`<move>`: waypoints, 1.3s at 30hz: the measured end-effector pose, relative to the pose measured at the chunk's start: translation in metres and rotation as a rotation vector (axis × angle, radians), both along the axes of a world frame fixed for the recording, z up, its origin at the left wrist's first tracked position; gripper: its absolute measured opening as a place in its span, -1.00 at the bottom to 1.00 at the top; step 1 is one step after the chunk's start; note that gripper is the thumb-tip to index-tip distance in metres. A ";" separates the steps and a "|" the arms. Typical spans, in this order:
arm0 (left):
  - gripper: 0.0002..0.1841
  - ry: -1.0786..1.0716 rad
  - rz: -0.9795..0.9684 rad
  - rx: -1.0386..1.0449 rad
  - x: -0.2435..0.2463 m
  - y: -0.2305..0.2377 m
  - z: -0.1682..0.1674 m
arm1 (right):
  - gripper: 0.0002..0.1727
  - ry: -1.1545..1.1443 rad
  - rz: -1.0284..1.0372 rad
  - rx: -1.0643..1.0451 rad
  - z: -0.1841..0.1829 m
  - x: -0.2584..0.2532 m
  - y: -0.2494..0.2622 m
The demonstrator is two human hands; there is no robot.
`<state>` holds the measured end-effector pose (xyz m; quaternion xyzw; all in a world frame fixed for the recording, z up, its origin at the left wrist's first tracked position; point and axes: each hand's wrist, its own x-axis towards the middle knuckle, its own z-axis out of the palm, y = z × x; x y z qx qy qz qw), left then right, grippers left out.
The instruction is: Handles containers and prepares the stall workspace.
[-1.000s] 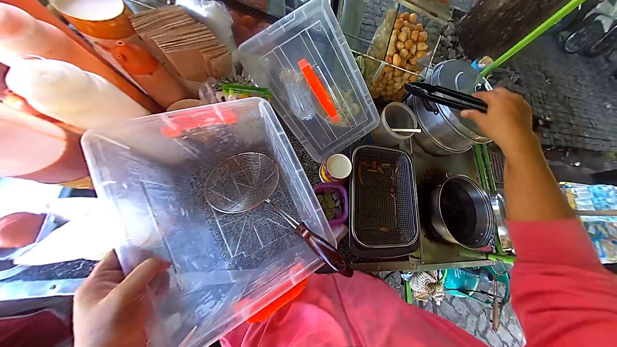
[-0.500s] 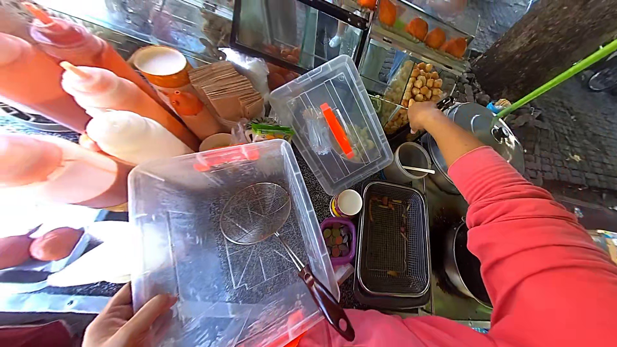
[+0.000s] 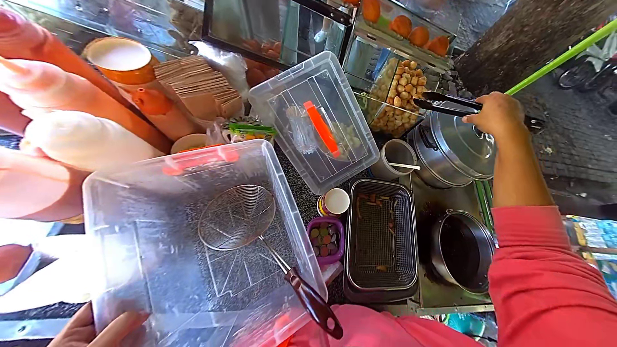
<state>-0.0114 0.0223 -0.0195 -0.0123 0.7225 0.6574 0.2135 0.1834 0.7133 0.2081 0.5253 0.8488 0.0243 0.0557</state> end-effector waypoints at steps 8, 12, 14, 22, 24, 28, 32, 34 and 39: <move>-0.41 0.375 -0.035 -0.547 0.021 0.049 0.076 | -0.29 0.246 0.102 -0.054 -0.002 0.078 -0.052; -0.26 0.816 -0.252 -0.721 0.033 0.067 0.117 | -0.07 0.226 0.289 -0.349 -0.036 0.150 -0.138; -0.39 0.837 -0.492 -0.690 0.043 0.092 0.135 | 0.02 0.182 0.194 -0.527 -0.072 0.169 -0.187; -0.62 0.928 -1.388 -0.724 0.072 0.174 0.107 | 0.18 0.317 -0.246 -0.624 -0.195 0.177 -0.302; -0.73 1.046 -1.430 -0.694 0.075 0.179 0.104 | 0.11 0.316 -0.224 -0.587 -0.198 0.173 -0.312; -0.79 1.404 -1.301 -0.557 0.076 0.171 0.115 | -0.12 0.531 -0.110 -0.589 -0.177 0.168 -0.323; -0.82 1.590 -1.108 -0.383 0.103 0.156 0.169 | -0.28 0.867 0.046 -0.838 -0.138 0.162 -0.339; -0.79 1.670 -1.047 -0.309 0.123 0.156 0.191 | -0.07 0.977 0.179 -1.006 -0.118 0.158 -0.351; -0.71 1.769 -1.126 -0.162 0.178 0.190 0.185 | -0.16 1.227 0.199 -1.318 -0.074 0.146 -0.379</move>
